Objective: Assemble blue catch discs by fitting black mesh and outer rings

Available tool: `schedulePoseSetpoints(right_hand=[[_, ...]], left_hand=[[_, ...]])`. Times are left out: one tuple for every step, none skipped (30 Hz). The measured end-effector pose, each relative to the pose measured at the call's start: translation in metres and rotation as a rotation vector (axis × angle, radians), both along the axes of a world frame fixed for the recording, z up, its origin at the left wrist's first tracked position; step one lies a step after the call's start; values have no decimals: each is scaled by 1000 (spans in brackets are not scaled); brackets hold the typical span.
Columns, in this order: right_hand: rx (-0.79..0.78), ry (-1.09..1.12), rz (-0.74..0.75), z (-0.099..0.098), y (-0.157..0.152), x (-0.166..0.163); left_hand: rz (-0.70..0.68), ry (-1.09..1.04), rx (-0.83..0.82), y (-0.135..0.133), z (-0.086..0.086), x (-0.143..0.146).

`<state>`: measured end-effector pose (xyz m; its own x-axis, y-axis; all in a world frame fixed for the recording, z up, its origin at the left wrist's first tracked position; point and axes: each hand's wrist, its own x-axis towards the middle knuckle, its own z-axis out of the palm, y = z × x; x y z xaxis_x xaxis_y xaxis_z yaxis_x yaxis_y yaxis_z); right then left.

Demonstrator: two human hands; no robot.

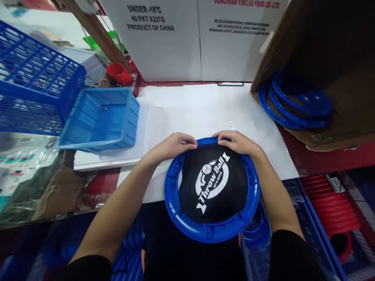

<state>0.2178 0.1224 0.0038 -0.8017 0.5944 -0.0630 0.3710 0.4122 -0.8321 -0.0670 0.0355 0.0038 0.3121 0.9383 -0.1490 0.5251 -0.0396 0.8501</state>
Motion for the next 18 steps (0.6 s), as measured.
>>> schedulePoseSetpoints(right_hand=[[2, 5, 0, 0, 1, 0], [2, 8, 1, -1, 1, 0], [-1, 10, 1, -1, 2, 0], [-7, 11, 0, -1, 3, 0], [-13, 11, -1, -1, 3, 0], [-17, 10, 1, -1, 3, 0], [-17, 11, 2, -2, 3, 0], [-11, 14, 1, -2, 3, 0], [-1, 18, 1, -3, 3, 0], [11, 21, -1, -4, 3, 0], [22, 26, -3, -5, 3, 0], [28, 31, -6, -6, 2, 0], [32, 36, -8, -7, 2, 0], [32, 40, -10, -8, 1, 0], [31, 44, -14, -8, 1, 1], [28, 47, -17, -8, 1, 1], [23, 48, -19, -8, 1, 1], [15, 49, -19, -8, 2, 1]], left_hand=[[-4, -14, 1, 1, -2, -1], [-9, -24, 6, 2, -3, -1], [-15, -28, 13, 3, -5, -2], [-21, -29, 22, 3, -6, -2], [-26, -28, 32, 4, -7, -2], [-29, -27, 43, 4, -8, -2], [-32, -28, 54, 4, -9, -2], [-33, -29, 65, 4, -9, -2], [-31, -30, 75, 4, -9, -1], [-25, -30, 84, 3, -9, 0], [-16, -26, 92, 3, -9, 1], [-4, -19, 99, 3, -9, 2], [9, -9, 107, 2, -9, 3], [22, 0, 113, 2, -9, 4], [32, 8, 118, 2, -9, 5], [39, 13, 122, 2, -9, 5], [43, 14, 125, 1, -8, 5], [44, 10, 127, 1, -8, 5]])
